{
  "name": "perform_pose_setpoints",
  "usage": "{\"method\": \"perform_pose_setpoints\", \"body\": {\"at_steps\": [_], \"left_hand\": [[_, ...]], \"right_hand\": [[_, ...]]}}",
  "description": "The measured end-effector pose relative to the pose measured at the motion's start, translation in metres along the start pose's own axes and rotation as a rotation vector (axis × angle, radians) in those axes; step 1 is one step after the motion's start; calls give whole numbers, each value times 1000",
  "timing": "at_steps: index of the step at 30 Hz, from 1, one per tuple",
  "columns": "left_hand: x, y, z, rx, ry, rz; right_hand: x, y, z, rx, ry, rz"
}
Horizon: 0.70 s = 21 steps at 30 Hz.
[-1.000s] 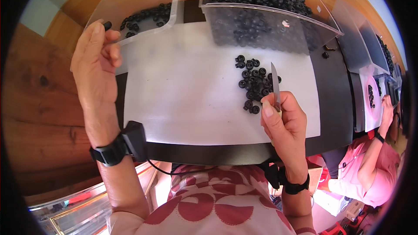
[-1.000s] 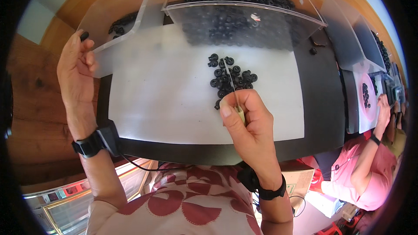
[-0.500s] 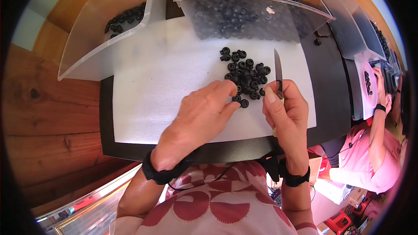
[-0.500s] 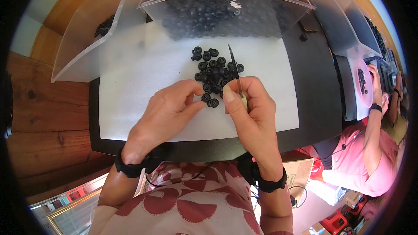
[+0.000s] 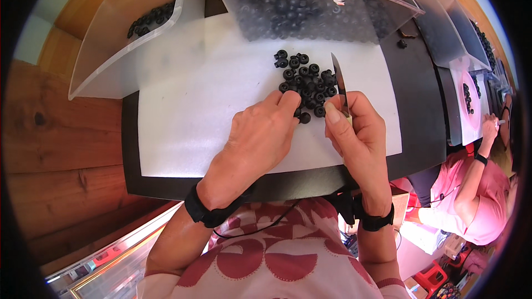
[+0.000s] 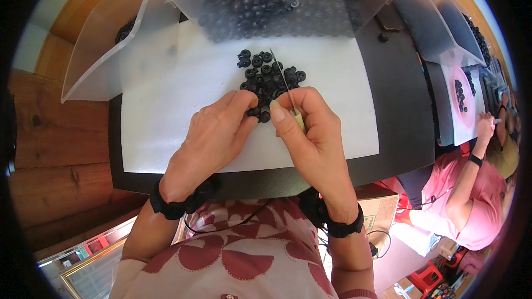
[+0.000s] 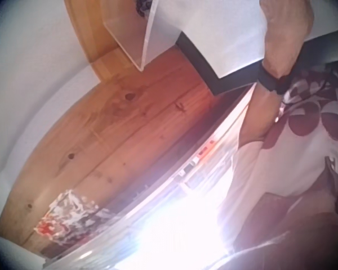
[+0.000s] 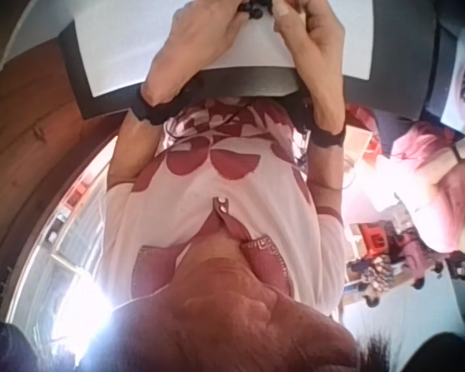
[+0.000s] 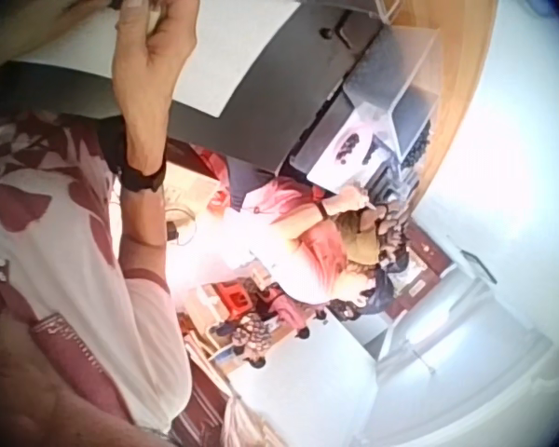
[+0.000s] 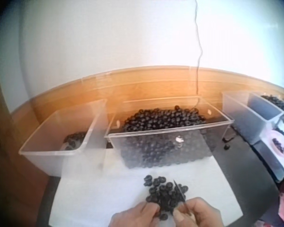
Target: Cutting or trimming small black rubber rings/gaskets using a small knife.
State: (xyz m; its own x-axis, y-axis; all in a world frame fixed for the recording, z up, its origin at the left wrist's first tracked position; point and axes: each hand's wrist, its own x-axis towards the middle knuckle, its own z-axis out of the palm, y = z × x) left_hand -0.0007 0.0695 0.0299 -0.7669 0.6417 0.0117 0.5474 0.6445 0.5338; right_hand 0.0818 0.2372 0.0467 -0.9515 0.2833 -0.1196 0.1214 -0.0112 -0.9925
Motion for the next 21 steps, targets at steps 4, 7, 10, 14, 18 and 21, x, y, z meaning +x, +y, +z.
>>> {"method": "perform_pose_setpoints", "body": {"at_steps": [4, 7, 10, 14, 18, 21], "left_hand": [[0, -7, 2, -91, 72, -2], [-4, -19, -2, -355, 80, -63], [-10, -27, -18, -880, -68, -256], [-19, -35, -29, -1383, -197, -284], [-23, -42, -29, -1578, -194, -236], [-24, -49, -31, -1681, -188, -292]], "right_hand": [[1, -3, 3, -13, -14, 10], [1, -3, 5, -37, -15, 50], [6, 10, 13, -72, -78, -103], [11, 11, 33, -98, -181, -187], [16, 6, 47, -123, -209, -229], [15, 3, 51, -122, -207, -184]]}}
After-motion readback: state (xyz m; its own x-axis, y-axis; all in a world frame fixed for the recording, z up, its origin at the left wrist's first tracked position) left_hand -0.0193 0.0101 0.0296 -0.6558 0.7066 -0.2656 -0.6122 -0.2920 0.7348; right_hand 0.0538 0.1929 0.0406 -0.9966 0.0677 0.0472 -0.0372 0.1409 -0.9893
